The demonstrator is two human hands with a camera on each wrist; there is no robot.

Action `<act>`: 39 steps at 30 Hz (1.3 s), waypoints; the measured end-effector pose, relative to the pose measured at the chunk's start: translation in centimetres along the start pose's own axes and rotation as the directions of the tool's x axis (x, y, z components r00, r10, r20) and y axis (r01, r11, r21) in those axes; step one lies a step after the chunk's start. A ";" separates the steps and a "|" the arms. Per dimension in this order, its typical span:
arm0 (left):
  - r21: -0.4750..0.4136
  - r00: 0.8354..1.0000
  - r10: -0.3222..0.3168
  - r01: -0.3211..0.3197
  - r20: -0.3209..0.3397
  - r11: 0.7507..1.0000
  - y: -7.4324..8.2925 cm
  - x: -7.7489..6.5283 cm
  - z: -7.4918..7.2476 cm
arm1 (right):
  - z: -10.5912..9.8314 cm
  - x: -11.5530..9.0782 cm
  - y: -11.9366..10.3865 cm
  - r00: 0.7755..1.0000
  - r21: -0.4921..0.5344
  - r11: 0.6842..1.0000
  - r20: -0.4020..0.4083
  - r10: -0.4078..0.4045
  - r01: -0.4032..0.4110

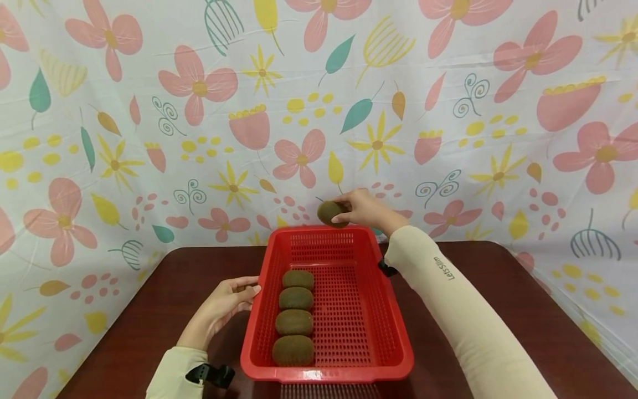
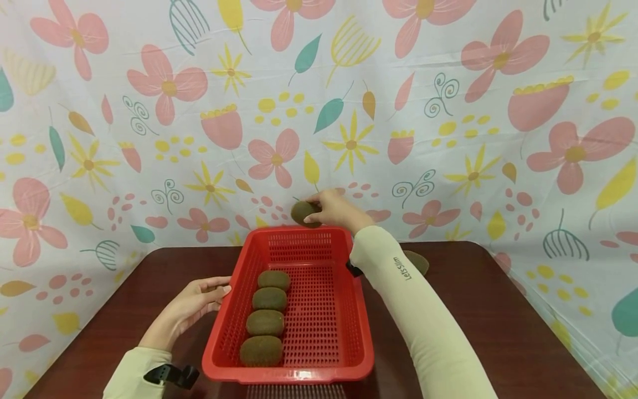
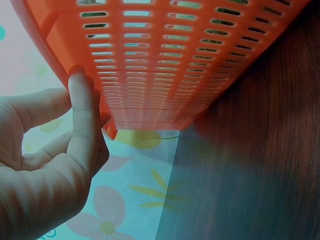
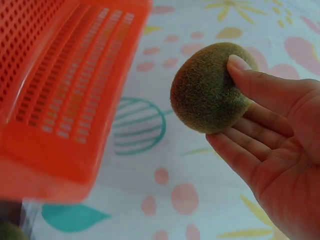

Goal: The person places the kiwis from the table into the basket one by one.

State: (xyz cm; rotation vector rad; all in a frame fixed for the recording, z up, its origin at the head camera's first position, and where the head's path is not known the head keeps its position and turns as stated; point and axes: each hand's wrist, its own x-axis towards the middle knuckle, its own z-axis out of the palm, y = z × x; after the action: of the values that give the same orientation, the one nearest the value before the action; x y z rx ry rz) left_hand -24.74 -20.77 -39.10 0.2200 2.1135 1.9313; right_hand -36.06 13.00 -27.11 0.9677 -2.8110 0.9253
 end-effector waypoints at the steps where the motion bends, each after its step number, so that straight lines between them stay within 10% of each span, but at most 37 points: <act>1: -0.001 1.000 0.000 0.000 0.001 1.000 0.0 0.0 0.0 | 0.3 0.2 -0.1 1.000 0.007 1.000 -0.001 0.001 -0.001; 39: -0.009 1.000 0.014 -0.014 0.007 1.000 -0.3 0.1 -0.1 | 12.3 3.8 -1.3 0.987 -0.122 0.992 0.154 0.044 -0.026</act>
State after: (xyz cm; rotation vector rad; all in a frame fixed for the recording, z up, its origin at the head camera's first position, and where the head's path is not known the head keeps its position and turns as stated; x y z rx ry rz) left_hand -24.89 -20.89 -39.38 0.2401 2.1035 1.9449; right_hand -36.45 3.39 -35.79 1.0202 -2.9810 0.7023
